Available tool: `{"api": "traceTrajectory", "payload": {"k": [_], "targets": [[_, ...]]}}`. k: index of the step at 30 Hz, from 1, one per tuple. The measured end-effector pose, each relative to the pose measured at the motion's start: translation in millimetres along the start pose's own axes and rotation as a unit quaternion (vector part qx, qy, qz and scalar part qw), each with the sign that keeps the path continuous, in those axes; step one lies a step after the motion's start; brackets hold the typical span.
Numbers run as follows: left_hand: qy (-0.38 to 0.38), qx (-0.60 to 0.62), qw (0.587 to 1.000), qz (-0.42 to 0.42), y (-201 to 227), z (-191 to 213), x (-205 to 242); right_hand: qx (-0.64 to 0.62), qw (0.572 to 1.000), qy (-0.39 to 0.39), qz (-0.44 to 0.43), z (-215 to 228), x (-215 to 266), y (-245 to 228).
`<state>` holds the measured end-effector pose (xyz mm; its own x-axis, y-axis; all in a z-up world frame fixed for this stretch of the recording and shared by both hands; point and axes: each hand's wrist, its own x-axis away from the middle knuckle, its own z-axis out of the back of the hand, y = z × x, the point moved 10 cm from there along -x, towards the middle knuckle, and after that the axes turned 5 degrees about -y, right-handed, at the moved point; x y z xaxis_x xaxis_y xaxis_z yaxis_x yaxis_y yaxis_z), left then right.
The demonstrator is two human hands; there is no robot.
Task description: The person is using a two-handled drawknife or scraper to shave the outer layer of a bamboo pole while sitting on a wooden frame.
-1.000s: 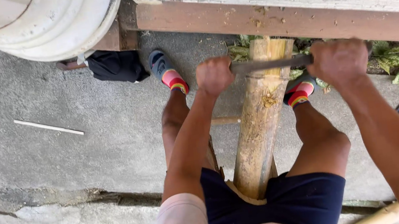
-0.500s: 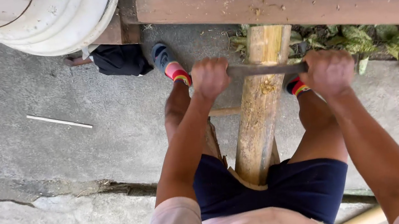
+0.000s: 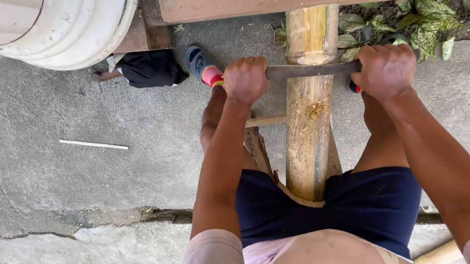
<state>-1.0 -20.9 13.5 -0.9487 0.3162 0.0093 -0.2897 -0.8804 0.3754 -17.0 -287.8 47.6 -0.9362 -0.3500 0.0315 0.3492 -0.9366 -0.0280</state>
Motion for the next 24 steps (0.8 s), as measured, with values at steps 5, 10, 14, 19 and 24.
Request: {"api": "traceTrajectory", "payload": {"k": [5, 10, 14, 19, 24], "targets": [[-0.021, 0.003, 1.0, -0.004, 15.9, -4.9, 36.1, 0.038, 0.998, -0.045, -0.011, -19.4, 36.8, -6.9], [-0.067, 0.029, 0.997, 0.001, 29.2, -17.2, 76.7, -0.079, 0.995, 0.05, 0.02, 11.0, 74.1, -27.1], [-0.04, 0.023, 0.999, 0.012, 16.3, -18.0, 60.7, -0.055, 0.998, 0.005, 0.029, -12.2, 44.8, -11.6], [-0.073, 0.005, 0.997, 0.038, -11.5, -19.9, -10.9, 0.011, 1.0, -0.018, 0.018, -7.8, -18.7, 9.5], [-0.011, -0.009, 1.0, 0.004, -6.7, 2.1, -28.9, 0.032, 0.999, -0.01, 0.007, -4.6, -26.8, 12.3]]}}
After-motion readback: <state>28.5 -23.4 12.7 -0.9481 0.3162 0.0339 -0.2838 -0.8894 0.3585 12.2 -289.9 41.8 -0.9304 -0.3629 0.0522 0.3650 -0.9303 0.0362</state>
